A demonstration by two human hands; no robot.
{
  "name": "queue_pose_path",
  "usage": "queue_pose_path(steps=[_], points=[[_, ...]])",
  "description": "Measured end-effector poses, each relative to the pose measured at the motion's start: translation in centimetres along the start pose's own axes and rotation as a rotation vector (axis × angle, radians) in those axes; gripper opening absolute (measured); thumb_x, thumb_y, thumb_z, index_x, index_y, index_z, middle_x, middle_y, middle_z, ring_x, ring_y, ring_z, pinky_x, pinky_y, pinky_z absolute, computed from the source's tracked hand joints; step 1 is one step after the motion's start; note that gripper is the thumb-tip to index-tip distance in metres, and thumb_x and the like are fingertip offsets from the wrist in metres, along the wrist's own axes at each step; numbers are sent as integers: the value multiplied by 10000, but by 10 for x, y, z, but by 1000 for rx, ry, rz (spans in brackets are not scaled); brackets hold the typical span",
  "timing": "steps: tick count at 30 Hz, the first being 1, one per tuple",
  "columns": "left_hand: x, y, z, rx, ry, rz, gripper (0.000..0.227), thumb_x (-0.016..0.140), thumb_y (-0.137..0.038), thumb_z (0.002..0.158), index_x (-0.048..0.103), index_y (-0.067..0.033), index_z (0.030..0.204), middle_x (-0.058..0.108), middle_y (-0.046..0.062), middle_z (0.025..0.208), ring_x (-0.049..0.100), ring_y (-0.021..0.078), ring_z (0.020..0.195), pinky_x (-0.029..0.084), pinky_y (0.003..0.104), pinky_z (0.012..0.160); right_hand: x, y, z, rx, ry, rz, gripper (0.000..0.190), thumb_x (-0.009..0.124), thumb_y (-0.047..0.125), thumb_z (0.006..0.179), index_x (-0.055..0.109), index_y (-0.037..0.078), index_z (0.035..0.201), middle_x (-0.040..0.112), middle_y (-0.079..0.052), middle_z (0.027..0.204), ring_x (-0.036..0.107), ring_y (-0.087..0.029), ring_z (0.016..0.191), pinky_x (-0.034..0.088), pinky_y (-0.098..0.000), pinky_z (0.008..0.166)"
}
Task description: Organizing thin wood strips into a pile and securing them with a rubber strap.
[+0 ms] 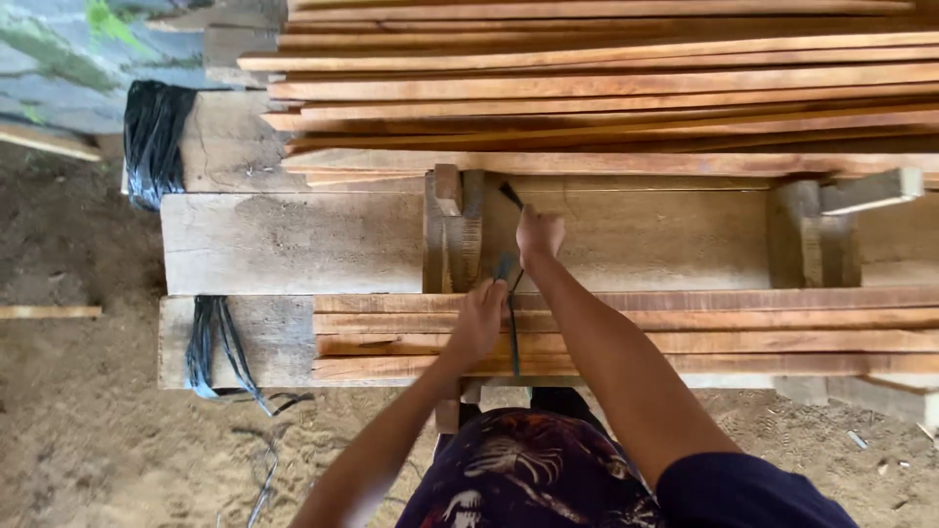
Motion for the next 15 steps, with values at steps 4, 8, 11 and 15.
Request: queue_pose_path(steps=[4, 8, 11, 15], points=[[-17, 52, 50, 481, 98, 682, 267, 499, -355, 1056, 488, -129, 913, 445, 32, 677, 452, 154, 480, 472, 351, 534, -57, 44, -35, -268, 191, -39, 440, 528, 198, 909, 402, 147, 490, 317, 17, 416, 274, -89, 400, 289, -308, 420], [-19, 34, 72, 107, 105, 71, 405, 468, -417, 1029, 558, -144, 744, 491, 50, 628, 532, 161, 514, 563, 407, 613, -105, 39, -74, -398, 322, -69, 445, 471, 269, 989, 404, 134, 570, 345, -33, 454, 350, -99, 390, 306, -275, 428], [-23, 43, 87, 60, -92, 162, 409, 603, -464, 908, 638, -93, 738, 618, 108, 643, 693, 212, 601, 592, 410, 576, -120, -7, -87, -161, 371, -48, 414, 492, 486, 943, 505, 141, 714, 483, -67, 565, 575, -195, 524, 446, -382, 516], [-29, 51, 103, 146, -77, 206, 460, 465, -408, 980, 627, -109, 670, 578, 138, 574, 590, 218, 493, 493, 420, 492, -143, 22, -152, -225, 442, -235, 418, 569, 371, 923, 537, -40, 855, 564, -321, 725, 650, -487, 743, 430, -597, 685]])
Point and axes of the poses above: each hand's wrist, its own z-axis towards the middle knuckle, its own x-axis out of the palm, y = z × x, the point moved 1 cm from there along z, towards the middle knuckle
